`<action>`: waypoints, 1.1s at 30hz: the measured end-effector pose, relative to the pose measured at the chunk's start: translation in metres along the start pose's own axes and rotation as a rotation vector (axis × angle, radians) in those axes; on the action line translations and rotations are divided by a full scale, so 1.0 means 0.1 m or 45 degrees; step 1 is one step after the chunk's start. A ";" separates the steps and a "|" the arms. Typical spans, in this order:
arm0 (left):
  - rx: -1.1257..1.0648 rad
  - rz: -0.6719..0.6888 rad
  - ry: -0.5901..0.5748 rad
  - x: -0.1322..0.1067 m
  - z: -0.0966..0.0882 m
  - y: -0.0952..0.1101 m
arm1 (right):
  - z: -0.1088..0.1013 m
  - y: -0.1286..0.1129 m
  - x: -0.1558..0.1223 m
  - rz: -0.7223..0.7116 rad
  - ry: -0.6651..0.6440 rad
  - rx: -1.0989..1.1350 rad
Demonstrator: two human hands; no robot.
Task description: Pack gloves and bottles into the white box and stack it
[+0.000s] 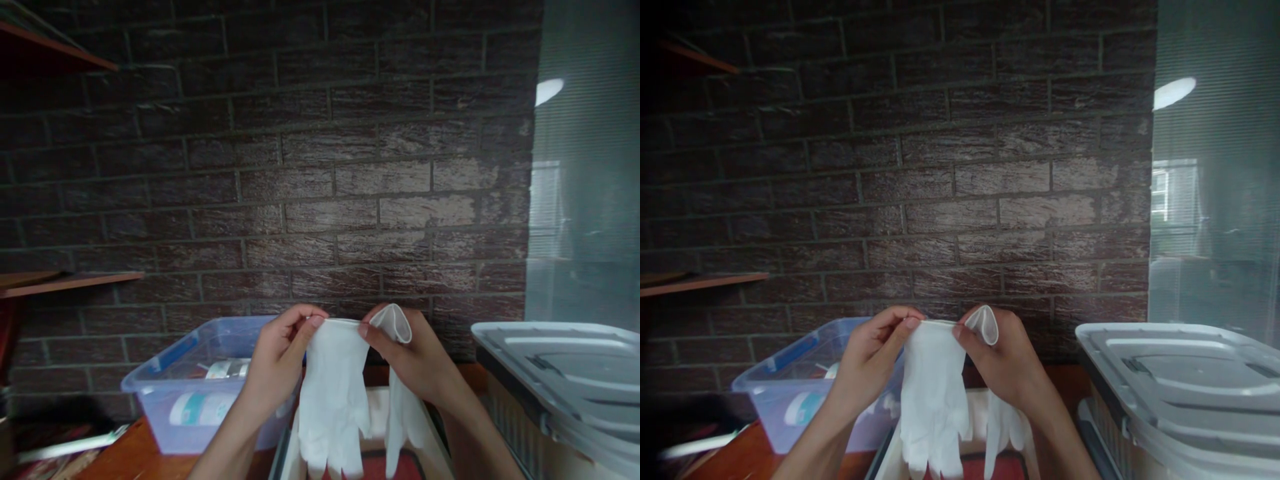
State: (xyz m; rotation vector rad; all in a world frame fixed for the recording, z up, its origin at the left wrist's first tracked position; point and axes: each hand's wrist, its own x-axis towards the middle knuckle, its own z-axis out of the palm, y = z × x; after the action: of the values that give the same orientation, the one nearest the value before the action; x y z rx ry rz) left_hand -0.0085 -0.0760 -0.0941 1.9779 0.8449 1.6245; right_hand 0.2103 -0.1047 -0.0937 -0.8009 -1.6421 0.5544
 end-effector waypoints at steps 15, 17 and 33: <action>-0.077 0.047 0.121 0.02 -0.02 0.01 | -0.05 -0.02 0.00 -0.032 0.113 -0.070; -0.054 0.041 0.132 0.03 -0.04 -0.01 | -0.05 -0.01 -0.01 -0.027 0.126 -0.096; -0.164 -0.003 0.004 -0.02 -0.02 0.06 | -0.05 -0.02 0.00 -0.147 0.143 -0.278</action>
State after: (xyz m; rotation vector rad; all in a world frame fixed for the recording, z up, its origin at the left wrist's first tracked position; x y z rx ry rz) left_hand -0.0093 -0.0814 -0.0912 1.8855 0.7242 1.6382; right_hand 0.2145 -0.1063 -0.0913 -0.8734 -1.6502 0.2473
